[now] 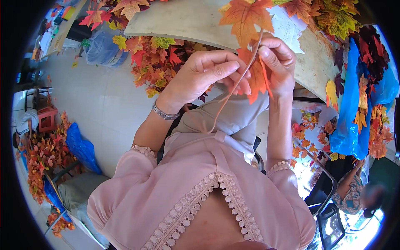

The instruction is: Assembling artificial maple leaf stems by attaching individual leaves to plastic branches.

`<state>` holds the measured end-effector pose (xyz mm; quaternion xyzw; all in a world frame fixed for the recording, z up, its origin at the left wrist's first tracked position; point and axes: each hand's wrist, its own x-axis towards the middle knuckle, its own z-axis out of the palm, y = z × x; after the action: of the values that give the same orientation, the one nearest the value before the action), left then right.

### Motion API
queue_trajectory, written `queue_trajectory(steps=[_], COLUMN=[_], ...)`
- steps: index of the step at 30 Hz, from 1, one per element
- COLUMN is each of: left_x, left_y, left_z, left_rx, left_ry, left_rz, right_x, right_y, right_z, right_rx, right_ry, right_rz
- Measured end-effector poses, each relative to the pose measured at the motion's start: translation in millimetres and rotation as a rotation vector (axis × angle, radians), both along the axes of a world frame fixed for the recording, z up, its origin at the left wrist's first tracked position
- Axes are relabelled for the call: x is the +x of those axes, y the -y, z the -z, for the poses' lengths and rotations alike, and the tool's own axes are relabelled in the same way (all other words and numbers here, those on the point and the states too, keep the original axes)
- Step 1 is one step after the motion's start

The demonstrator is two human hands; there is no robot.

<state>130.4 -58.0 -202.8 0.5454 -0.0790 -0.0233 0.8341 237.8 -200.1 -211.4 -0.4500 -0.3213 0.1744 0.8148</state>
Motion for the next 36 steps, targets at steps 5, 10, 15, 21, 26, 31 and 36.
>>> queue_trajectory(steps=[5,10,15,21,26,31,36], left_x=[-16.4,-19.8,-9.5,-4.3,4.7,11.2,18.9], left_y=[-3.0,-5.7,-7.3,-6.2,-10.8,-11.5,-8.2], left_z=[-11.9,-11.8,-16.8,-2.0,12.2,11.3,10.6], left_rx=[0.057,0.255,-0.025,-0.182,-0.255,-0.286,-0.280], left_ry=[-0.082,-0.007,-0.027,0.061,0.105,0.105,0.100], left_rz=[-0.143,-0.288,-0.137,-0.405,-0.294,-0.290,-0.316], right_x=[0.7,2.1,14.7,12.2,40.7,127.2,169.4], right_y=[-7.4,-16.0,-20.1,9.7,130.8,339.2,470.7], right_z=[-7.0,-26.7,-39.6,-51.6,-88.8,-119.9,-65.9], right_rx=[-0.074,-0.221,-0.315,-0.273,-0.609,-1.301,-1.687], right_ry=[0.067,0.351,0.628,0.530,0.528,0.482,0.404], right_rz=[0.080,0.106,0.118,0.376,0.833,1.357,1.307])
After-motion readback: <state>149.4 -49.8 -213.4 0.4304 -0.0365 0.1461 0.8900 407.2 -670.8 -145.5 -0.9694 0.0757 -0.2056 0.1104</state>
